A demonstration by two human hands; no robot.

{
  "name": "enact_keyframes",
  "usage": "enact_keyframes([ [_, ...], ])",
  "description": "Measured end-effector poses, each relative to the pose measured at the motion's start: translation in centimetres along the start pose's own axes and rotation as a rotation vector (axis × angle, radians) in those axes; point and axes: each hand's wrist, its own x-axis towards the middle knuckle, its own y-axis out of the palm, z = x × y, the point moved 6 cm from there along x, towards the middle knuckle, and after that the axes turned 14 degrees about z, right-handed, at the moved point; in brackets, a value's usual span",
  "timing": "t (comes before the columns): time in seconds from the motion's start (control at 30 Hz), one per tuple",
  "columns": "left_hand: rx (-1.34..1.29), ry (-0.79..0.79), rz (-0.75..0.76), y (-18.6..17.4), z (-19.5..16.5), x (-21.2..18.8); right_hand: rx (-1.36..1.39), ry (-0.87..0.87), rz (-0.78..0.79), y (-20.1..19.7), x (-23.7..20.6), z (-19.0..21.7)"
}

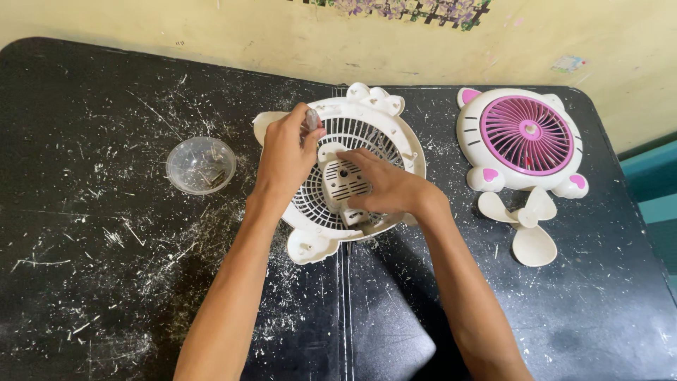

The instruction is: The person works on a small cat-shaped desk fan lying on a table, manipulating the motor and internal components inside the rear housing and unscrewing small parts by hand. They place removed screws and small hardware into a clear plastic bowl and press components back into the fan housing.

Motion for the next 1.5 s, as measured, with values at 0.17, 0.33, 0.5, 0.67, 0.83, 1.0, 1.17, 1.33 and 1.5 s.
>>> enact_keyframes([
  [0.17, -0.089, 0.044, -0.047, 0.0, -0.7, 0.4, -0.014, -0.013, 0.005, 0.0, 0.3, -0.7],
  [0.33, -0.065, -0.091, 0.057, 1.3, 0.2, -0.1, -0.007, -0.034, 0.007, 0.3, 0.5, -1.1],
  [0.5, -0.025, 0.002, -0.041, 0.4, -0.1, -0.1, 0.021, -0.1, -0.015, 0.3, 0.5, -0.9],
  [0.67, -0.106, 0.025, -0.167, -2.4, -0.8, -0.6, -0.02, -0.099, -0.07, -0.5, -0.1, -0.4],
  [0.83, 0.034, -0.05, -0.142, -6.7, -0.1, -2.6, -0.091, -0.256, -0.305, -2.4, -2.0, 2.8],
  [1.0, 0.192, -0.329, -0.14, -10.7, 3.3, -6.6, -0.149, -0.423, -0.372, -1.2, -2.7, 7.9],
  [1.17, 0.588, -0.338, -0.303, -14.0, 5.0, -10.1, -0.163, -0.491, -0.245, 0.5, 0.8, 12.6],
  [1.33, 0.495, -0.562, -0.213, -14.6, 9.0, -12.2, -0.211, -0.497, -0.145, 1.5, 6.5, 15.5],
  [1.5, 0.419, -0.469, -0.238, -13.2, 10.3, -12.6, -0.405, -0.27, -0.129, 2.7, 10.8, 15.6],
])
